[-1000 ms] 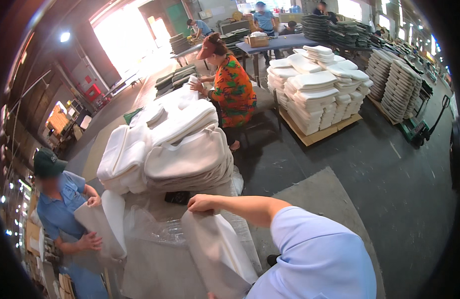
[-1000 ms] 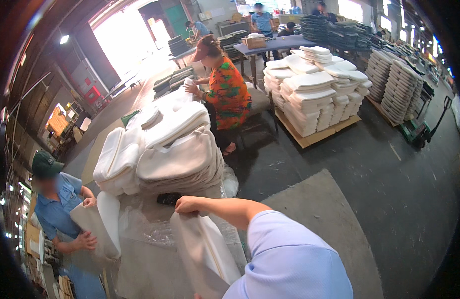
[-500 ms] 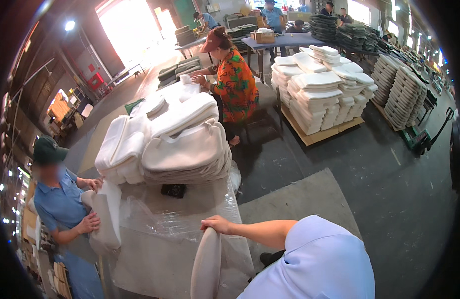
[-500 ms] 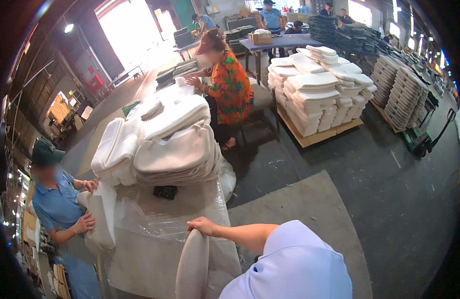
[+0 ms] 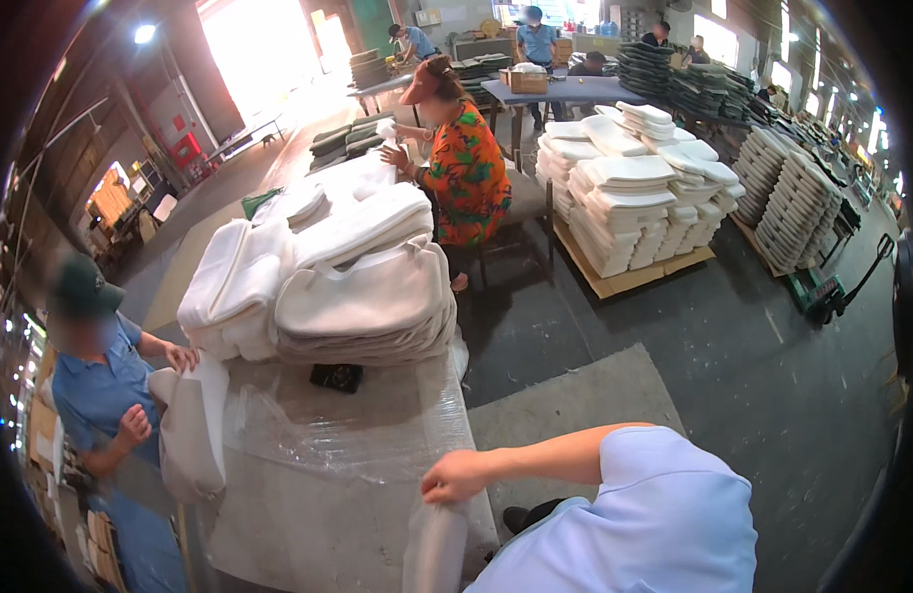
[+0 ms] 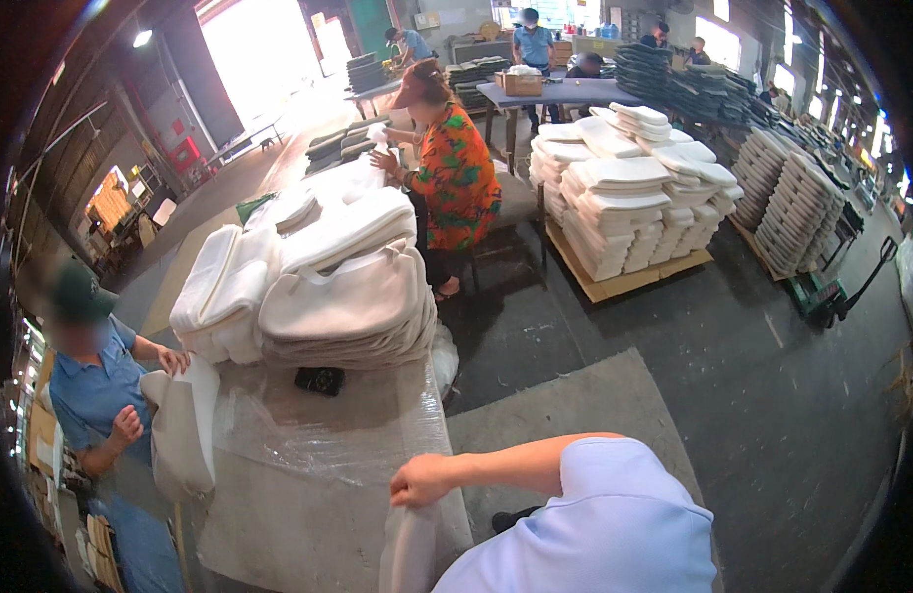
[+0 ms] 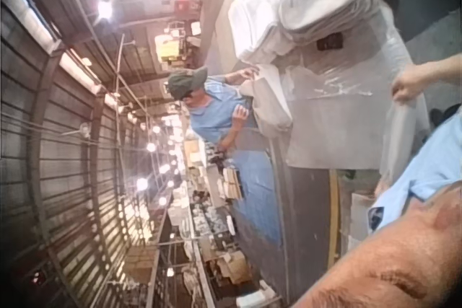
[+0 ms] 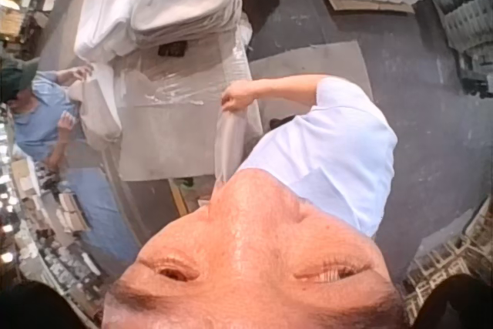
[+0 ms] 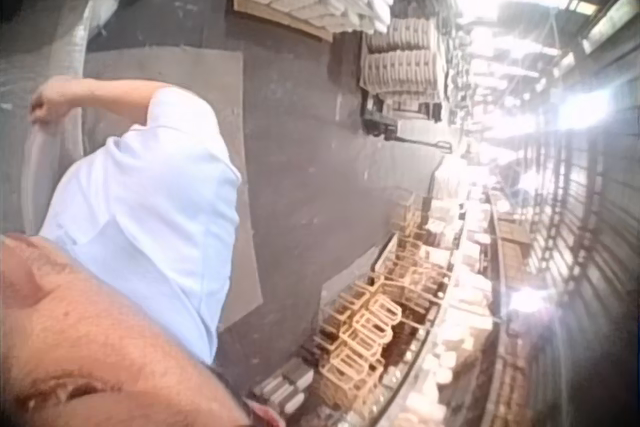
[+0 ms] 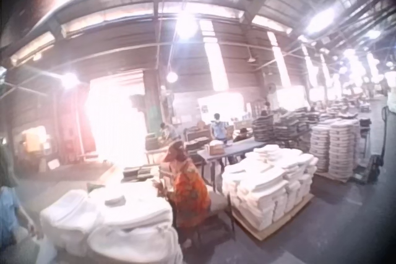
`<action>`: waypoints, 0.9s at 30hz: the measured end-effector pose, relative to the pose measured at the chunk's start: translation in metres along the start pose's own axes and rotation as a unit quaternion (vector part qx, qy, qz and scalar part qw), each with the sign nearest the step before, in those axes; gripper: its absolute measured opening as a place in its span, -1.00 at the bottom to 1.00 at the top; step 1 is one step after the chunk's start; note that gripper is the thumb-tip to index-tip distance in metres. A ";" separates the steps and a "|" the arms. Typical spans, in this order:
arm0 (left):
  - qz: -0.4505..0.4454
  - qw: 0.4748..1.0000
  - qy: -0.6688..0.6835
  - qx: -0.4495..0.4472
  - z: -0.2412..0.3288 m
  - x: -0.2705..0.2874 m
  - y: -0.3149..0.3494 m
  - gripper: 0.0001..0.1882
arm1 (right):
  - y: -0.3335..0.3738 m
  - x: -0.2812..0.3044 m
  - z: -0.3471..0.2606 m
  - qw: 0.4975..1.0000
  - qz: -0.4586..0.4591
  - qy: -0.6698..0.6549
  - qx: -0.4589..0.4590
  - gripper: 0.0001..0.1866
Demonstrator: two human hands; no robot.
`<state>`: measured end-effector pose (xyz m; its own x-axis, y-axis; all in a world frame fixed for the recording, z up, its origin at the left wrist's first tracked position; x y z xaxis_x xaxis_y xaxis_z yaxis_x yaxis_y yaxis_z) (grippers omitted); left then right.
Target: The person picks up white foam cushions and inserts them into fabric covers one at a time. They smooth the covers and place the finished items on a stack on the table.
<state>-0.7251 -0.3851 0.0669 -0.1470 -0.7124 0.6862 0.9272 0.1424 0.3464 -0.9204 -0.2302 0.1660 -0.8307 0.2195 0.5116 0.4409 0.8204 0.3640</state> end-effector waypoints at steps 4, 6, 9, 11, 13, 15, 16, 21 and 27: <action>-0.044 0.997 -0.053 -0.034 -0.008 -0.021 -0.002 -0.43 | 0.015 -0.048 -0.020 0.960 -0.163 0.227 0.020 -0.42; -0.057 0.995 -0.072 -0.045 -0.018 -0.026 0.001 -0.44 | 0.007 -0.053 -0.016 0.956 -0.191 0.222 0.007 -0.38; -0.079 0.991 -0.095 -0.060 -0.033 -0.034 0.005 -0.44 | -0.003 -0.060 -0.009 0.949 -0.217 0.227 -0.012 -0.33; -0.089 0.989 -0.102 -0.066 -0.042 -0.037 0.009 -0.44 | -0.010 -0.061 -0.007 0.947 -0.223 0.232 -0.017 -0.31; -0.095 0.988 -0.101 -0.074 -0.050 -0.037 0.013 -0.44 | -0.012 -0.062 -0.006 0.946 -0.226 0.232 -0.020 -0.29; -0.102 0.987 -0.097 -0.083 -0.057 -0.039 0.016 -0.44 | -0.015 -0.061 -0.007 0.946 -0.221 0.238 -0.021 -0.29; -0.098 0.986 -0.093 -0.094 -0.060 -0.039 0.020 -0.44 | -0.017 -0.062 -0.006 0.945 -0.220 0.241 -0.020 -0.29; -0.017 0.961 -0.128 -0.246 -0.040 -0.036 0.037 -0.44 | -0.018 -0.065 -0.001 0.942 -0.234 0.241 -0.004 -0.26; 0.060 0.976 -0.114 -0.178 -0.047 -0.025 0.039 -0.52 | -0.033 -0.071 0.004 0.923 -0.281 0.261 -0.030 -0.19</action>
<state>-0.6696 -0.3938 0.0332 -0.0656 -0.5273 0.8471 0.9973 -0.0617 0.0389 -0.8767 -0.2708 0.1146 -0.6640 -0.5294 0.5281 0.0204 0.6932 0.7205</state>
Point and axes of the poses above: each hand's wrist, its own y-axis away from the middle knuckle, its own x-axis out of the back of the hand, z = x × y, the point moved 9 cm from there along -y, towards the middle knuckle, and after that the axes turned 1 degree about -z, right-handed, at the moved point
